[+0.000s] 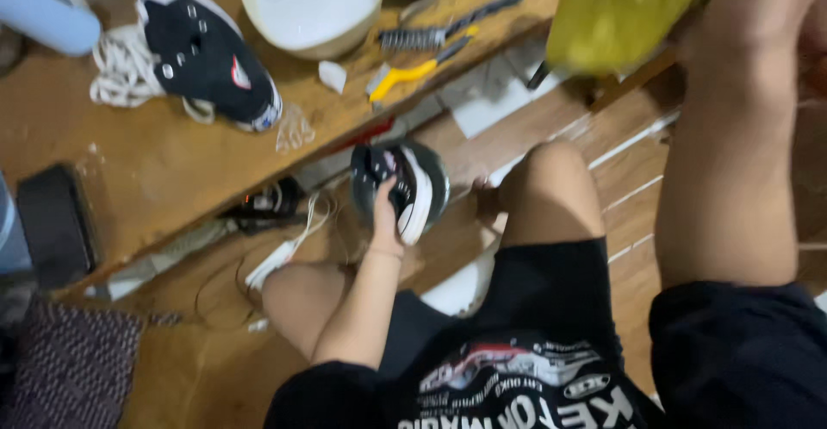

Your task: The person cleans a black high-top sneaker by scrubbing the upper and sole with a brush dipped in soapy water. They then apply a liquid from a bottle to the shoe and wipe it with a yellow cloth.

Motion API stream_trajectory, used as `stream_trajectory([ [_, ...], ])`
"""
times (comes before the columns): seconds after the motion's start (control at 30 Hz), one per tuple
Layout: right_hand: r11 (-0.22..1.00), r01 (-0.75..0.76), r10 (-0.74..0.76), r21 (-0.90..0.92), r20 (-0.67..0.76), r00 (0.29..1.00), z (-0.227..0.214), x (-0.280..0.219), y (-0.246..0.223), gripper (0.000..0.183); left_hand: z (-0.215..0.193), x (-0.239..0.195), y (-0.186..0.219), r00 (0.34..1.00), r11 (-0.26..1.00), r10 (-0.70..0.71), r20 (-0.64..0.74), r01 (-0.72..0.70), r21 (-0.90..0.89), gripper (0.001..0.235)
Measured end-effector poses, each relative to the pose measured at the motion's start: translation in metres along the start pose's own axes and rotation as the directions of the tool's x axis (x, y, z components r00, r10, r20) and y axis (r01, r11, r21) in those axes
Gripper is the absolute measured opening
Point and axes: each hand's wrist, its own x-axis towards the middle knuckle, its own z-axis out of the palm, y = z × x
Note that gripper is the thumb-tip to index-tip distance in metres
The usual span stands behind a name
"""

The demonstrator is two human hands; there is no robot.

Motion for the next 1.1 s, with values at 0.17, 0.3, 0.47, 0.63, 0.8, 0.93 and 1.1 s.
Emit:
stream_trajectory([
  [0.17, 0.975, -0.088, 0.078, 0.202, 0.059, 0.995, 0.105, -0.098, 0.011, 0.034, 0.002, -0.006, 0.002, 0.999, 0.997, 0.009, -0.031, -0.011, -0.079, 0.041],
  [0.3, 0.952, -0.259, 0.220, 0.165, 0.225, 0.949, 0.190, -0.160, 0.024, 0.034, 0.004, -0.008, 0.003, 0.999, 0.992, -0.028, -0.044, 0.022, -0.126, 0.037],
  [0.47, 0.935, -0.195, 0.005, 0.296, 0.540, 0.842, 0.253, -0.242, 0.020, 0.043, 0.002, 0.001, -0.006, 0.996, 0.994, -0.052, -0.072, 0.044, -0.102, 0.039],
  [0.63, 0.881, -0.142, -0.158, 0.452, 0.562, 0.812, 0.269, -0.263, 0.054, 0.072, -0.036, 0.041, -0.020, 0.992, 0.996, -0.057, -0.113, 0.047, -0.081, 0.040],
  [0.8, 0.884, 0.277, -0.382, 0.376, 0.240, 0.893, 0.277, -0.260, 0.075, 0.063, 0.016, -0.027, 0.004, 0.983, 0.984, -0.179, -0.038, 0.178, -0.034, 0.016],
  [0.93, 0.883, 0.367, -0.422, 0.293, 0.150, 0.894, 0.292, -0.270, 0.088, 0.045, 0.013, -0.016, 0.000, 0.960, 0.965, -0.262, -0.097, 0.261, -0.019, 0.016],
  [1.1, 0.891, 0.399, -0.428, 0.215, 0.106, 0.898, 0.309, -0.271, 0.120, 0.032, 0.000, -0.019, 0.007, 0.944, 0.951, -0.303, -0.133, 0.308, 0.020, 0.023],
])
